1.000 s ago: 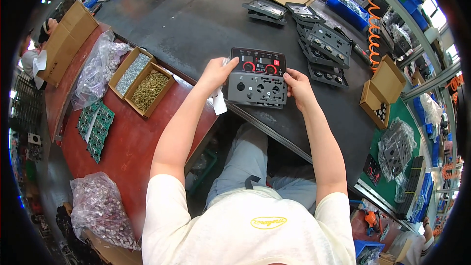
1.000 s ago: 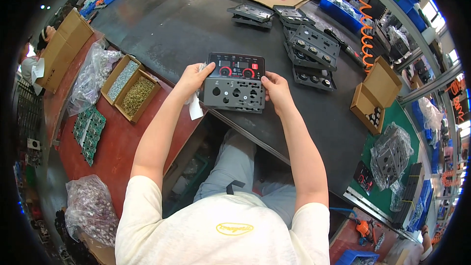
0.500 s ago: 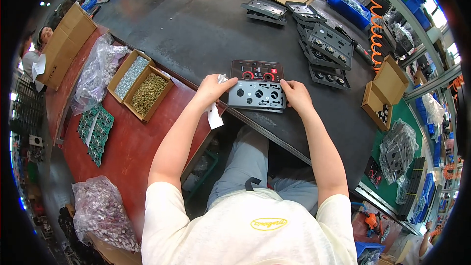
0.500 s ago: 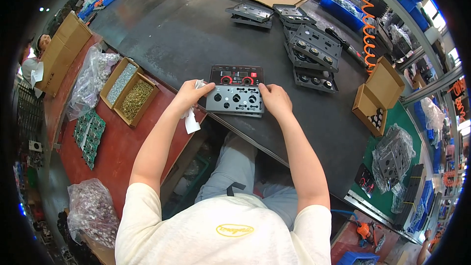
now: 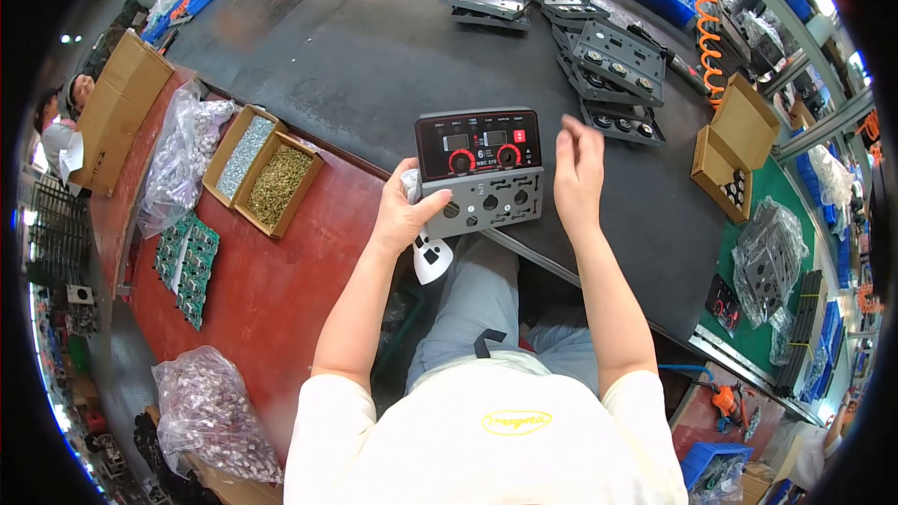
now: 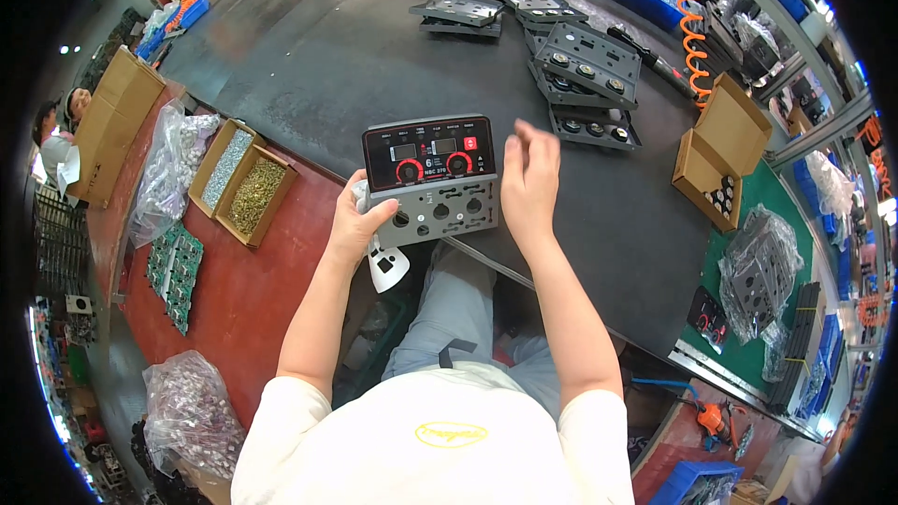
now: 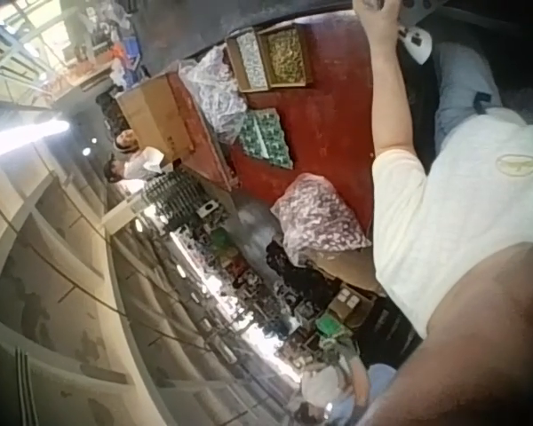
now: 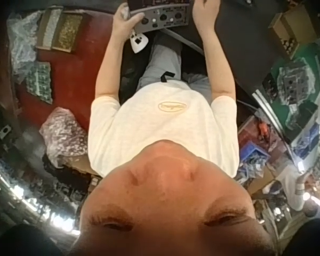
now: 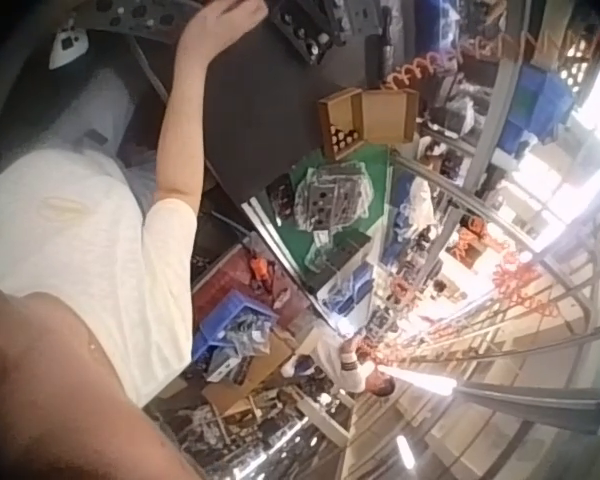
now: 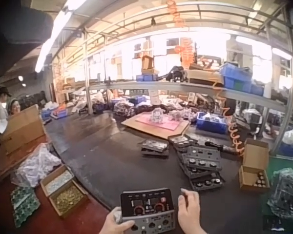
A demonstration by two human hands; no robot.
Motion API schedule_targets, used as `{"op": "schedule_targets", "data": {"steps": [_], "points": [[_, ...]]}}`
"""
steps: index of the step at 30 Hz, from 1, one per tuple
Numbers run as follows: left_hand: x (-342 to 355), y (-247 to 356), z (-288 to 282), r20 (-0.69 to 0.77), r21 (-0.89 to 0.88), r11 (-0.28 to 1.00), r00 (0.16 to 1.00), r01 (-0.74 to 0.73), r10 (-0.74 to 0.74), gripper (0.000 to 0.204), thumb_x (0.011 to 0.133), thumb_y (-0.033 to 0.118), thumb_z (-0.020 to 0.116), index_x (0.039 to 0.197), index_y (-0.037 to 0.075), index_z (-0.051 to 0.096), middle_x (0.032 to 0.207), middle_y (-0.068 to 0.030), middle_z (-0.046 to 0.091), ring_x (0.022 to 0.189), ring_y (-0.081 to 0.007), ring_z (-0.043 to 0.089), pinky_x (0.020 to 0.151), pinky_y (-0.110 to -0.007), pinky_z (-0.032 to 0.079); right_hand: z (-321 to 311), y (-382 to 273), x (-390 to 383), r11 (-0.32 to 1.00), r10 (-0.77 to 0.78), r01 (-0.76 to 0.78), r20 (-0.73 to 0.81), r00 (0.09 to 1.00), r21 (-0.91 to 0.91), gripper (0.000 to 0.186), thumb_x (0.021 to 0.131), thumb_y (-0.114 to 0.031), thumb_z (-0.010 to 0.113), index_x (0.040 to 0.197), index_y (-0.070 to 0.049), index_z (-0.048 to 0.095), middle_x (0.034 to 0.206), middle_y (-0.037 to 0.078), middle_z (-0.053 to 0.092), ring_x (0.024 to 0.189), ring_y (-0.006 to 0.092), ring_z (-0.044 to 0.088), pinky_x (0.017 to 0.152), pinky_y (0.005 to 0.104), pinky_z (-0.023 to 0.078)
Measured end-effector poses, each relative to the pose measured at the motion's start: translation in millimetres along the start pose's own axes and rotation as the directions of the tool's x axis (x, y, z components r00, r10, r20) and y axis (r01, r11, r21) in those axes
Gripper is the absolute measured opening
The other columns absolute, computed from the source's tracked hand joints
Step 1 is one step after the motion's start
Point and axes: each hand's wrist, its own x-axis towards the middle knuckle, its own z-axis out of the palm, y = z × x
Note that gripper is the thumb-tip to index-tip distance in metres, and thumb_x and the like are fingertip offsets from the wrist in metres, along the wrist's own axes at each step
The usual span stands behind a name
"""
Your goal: The recorder is unpacking, cleaning, and inspecting electrical or industrial control panel components at a factory workbench.
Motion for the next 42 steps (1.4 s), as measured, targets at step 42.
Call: {"op": "schedule_targets", "data": {"steps": [42], "points": [[142,60,-88,-0.217,0.752,0.554,0.927,0.358,-0.305,0.037,0.074,0.039,0.072,0.086,0.004,0.066,0.077,-0.0028,0.062,0.064,-0.0126,0.055,0.057,-0.028,0.043,-133,61,-75,0.831,0.025,-0.057,-0.065,0.998,-0.554,0.029,0.083,-0.002,0.054,0.112,-0.001,0.052,0.118,0.014,0.047,0.112,0.0315,0.045,0.094,0.0381,0.039]]}}
